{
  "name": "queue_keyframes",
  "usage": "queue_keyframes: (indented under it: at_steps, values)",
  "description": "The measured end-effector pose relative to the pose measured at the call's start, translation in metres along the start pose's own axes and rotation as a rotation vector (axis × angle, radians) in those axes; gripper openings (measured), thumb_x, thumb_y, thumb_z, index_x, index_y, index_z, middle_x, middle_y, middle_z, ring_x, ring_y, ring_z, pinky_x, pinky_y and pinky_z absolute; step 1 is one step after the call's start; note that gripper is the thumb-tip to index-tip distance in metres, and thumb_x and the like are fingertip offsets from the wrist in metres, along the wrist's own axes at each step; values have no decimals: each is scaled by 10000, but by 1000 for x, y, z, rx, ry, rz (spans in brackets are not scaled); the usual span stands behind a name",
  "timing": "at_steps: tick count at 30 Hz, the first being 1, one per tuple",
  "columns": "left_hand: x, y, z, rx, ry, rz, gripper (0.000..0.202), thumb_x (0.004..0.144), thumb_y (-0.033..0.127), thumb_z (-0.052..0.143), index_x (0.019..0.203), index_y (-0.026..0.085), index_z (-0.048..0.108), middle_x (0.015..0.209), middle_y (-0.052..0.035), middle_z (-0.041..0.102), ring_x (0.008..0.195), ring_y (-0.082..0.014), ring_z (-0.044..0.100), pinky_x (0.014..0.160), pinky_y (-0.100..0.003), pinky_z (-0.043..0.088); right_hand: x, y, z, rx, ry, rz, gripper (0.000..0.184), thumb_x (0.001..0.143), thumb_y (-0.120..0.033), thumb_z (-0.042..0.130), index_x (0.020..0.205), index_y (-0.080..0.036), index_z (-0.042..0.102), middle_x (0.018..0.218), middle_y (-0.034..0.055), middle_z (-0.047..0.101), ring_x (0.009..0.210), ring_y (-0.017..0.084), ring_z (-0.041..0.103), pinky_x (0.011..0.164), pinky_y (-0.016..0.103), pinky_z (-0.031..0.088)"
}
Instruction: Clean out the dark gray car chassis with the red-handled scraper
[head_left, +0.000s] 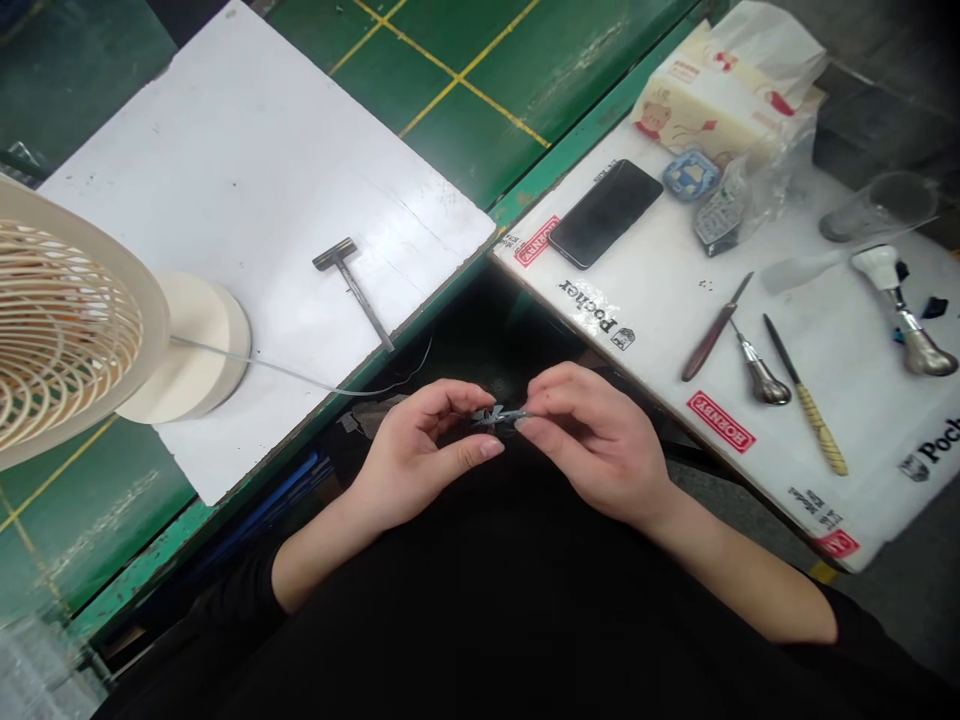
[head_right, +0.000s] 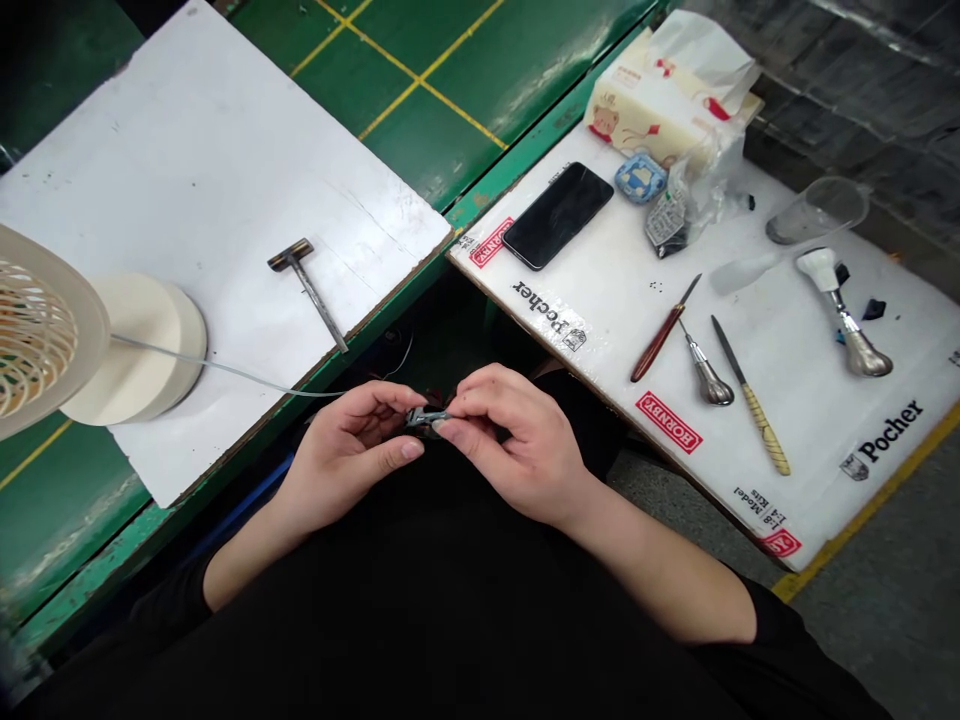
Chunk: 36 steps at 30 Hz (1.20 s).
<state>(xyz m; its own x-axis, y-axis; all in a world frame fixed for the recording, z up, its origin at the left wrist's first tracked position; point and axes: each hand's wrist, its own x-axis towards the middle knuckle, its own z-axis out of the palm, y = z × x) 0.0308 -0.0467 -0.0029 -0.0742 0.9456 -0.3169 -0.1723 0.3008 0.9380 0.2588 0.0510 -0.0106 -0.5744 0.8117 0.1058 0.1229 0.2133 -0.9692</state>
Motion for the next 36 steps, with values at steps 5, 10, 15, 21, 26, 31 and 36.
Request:
queue_keyframes:
  at_steps: [5, 10, 15, 21, 26, 31, 36]
  values:
    - [1, -5, 0, -44, 28, 160, 256, 913, 226, 1022, 1133, 235, 891, 1156, -91, 832, 1105, -259, 797, 1026, -383, 664, -2, 0, 2, -59, 1, -203, 61, 1062, -247, 854, 1086, -302, 860, 1015, 54, 789, 862, 217, 763, 762, 382, 651]
    - [3, -6, 0, -82, 44, 233, 255, 907, 157, 1010, 1094, 240, 859, 1198, -83, 796, 1114, -234, 778, 1034, -381, 666, 0, 2, 4, -84, 11, -266, 134, 1046, -201, 860, 1129, -305, 865, 1024, 58, 786, 874, 217, 771, 764, 375, 664]
    - [1, -4, 0, -67, 57, 199, 229, 909, 209, 1021, 1004, 217, 813, 1200, -97, 782, 1099, -243, 768, 1012, -391, 673, 1, 1, 7, -102, 2, -243, 88, 1063, -239, 849, 1110, -312, 862, 1017, 57, 794, 865, 219, 771, 751, 383, 664]
    - [1, -7, -2, -202, 32, 56, 287, 970, 308, 992, 1161, 217, 800, 1217, -99, 833, 1089, -222, 809, 994, -339, 680, 5, -3, 4, -32, 15, -40, 98, 1095, -322, 816, 1006, -285, 834, 1022, 62, 793, 870, 225, 740, 746, 392, 610]
    - [3, -7, -3, -428, -62, -228, 364, 989, 350, 982, 1241, 184, 777, 1000, -56, 848, 817, -166, 833, 802, -263, 685, 7, 9, 7, 339, 60, 362, 247, 1096, -473, 840, 973, -260, 819, 963, 23, 729, 780, 169, 605, 685, 342, 485]
    - [5, -3, 1, -490, -20, -326, 374, 950, 332, 1009, 1169, 166, 756, 889, -41, 830, 711, -176, 824, 724, -275, 703, 6, 18, 13, 516, 37, 526, 307, 1047, -541, 893, 1001, -244, 828, 850, -3, 668, 705, 144, 489, 635, 321, 381]
    - [8, -3, 2, -517, -16, -337, 356, 983, 393, 972, 1131, 151, 757, 860, -51, 820, 692, -180, 809, 704, -295, 713, 6, 16, 13, 541, 35, 541, 324, 1033, -544, 906, 971, -237, 821, 794, -13, 624, 696, 144, 472, 627, 321, 367]
